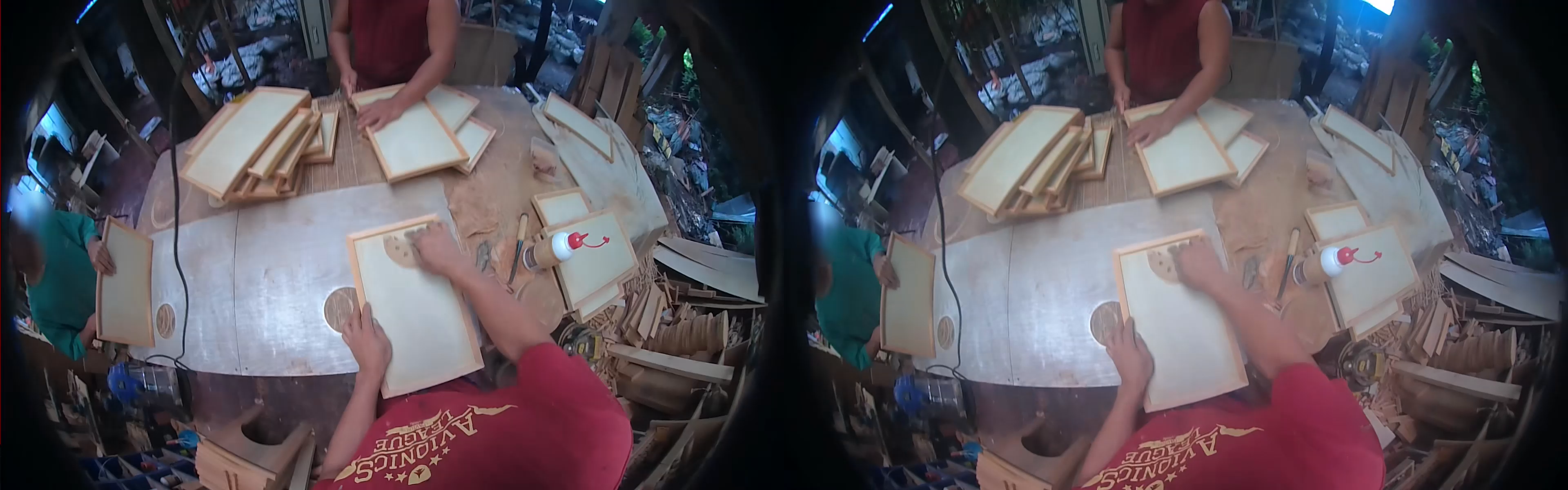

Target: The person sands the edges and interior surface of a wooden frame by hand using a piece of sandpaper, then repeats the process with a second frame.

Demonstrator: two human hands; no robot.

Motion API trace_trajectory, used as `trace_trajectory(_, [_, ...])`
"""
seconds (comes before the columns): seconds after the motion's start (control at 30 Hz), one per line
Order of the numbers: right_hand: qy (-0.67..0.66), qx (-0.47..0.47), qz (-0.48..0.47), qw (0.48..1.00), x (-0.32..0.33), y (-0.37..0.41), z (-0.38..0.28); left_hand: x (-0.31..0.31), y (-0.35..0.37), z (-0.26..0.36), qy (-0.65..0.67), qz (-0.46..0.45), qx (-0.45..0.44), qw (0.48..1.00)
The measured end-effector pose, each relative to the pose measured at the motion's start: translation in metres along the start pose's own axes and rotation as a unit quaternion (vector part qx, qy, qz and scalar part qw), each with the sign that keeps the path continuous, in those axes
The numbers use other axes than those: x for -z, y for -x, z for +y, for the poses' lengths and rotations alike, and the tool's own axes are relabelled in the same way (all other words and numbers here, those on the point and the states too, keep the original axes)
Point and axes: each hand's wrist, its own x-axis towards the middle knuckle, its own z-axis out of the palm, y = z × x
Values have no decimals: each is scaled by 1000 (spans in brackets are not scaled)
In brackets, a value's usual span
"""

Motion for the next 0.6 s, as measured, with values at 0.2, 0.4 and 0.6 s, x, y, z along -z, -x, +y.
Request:
trace_trajectory(0.2, [-92,-52,77,991,-8,56,-52,-3,4,-6,66,60,-55,994])
trace_trajectory(0.4, [-207,-156,132,957,-41,39,-67,0,6,-7,58,44,-77,994])
trace_trajectory(0.6, [-585,-20,44,809,-16,80,-86,34,15,10,283,22,22,959])
